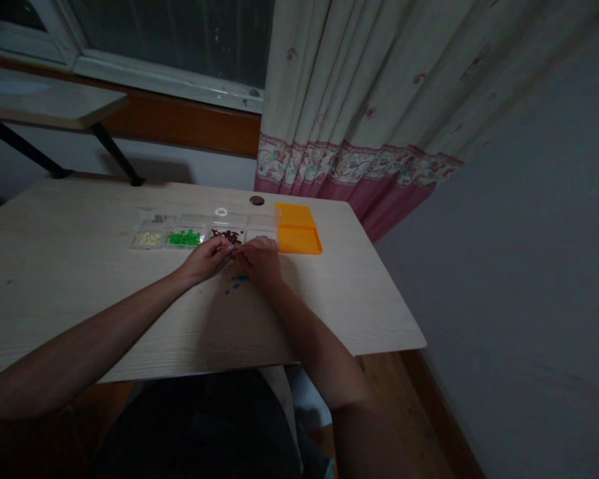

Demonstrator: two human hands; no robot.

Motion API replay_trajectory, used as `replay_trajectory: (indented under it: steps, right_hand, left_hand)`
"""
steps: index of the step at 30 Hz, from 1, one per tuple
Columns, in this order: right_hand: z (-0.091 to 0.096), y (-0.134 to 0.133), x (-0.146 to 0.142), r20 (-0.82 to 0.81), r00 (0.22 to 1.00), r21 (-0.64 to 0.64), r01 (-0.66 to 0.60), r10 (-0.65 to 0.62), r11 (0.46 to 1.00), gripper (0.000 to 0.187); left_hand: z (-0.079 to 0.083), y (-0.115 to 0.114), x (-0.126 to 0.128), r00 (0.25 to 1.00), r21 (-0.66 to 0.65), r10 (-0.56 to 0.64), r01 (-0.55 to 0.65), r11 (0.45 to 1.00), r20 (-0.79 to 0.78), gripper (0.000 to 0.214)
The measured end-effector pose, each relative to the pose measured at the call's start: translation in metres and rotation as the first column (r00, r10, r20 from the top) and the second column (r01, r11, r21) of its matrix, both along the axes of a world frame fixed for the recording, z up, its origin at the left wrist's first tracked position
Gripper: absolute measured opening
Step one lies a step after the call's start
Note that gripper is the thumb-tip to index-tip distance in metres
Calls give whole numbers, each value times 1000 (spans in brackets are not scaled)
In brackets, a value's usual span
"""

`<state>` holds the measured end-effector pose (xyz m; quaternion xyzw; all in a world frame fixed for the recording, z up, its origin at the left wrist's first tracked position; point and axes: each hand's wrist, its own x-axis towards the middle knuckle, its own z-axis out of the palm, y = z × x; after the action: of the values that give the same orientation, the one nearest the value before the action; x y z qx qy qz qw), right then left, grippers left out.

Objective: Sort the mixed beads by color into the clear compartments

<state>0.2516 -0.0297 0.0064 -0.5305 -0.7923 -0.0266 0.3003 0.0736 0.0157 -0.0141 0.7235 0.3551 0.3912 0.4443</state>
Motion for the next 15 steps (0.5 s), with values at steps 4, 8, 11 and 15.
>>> replay_trajectory:
  steps: [4, 8, 11, 15]
  right_hand:
    - [1, -1, 0, 20, 1000, -17, -1, 1, 1000, 26]
    - [3, -1, 2, 40, 999, -23, 0, 1, 1000, 26]
    - [2, 3, 10, 18, 999, 5, 45, -45, 999, 26]
    - [-7, 16, 29, -51, 966, 50, 258, -255, 965, 24]
  left_hand:
    - [-3, 1, -1, 1000, 22, 9, -9, 1000, -18, 32]
    - [-1, 0, -2, 997, 69, 32, -27, 997, -73, 32]
    - [3, -3, -2, 995, 86, 58, -51, 995, -87, 30]
    - [6, -4, -2, 995, 84, 59, -52, 995, -86, 28]
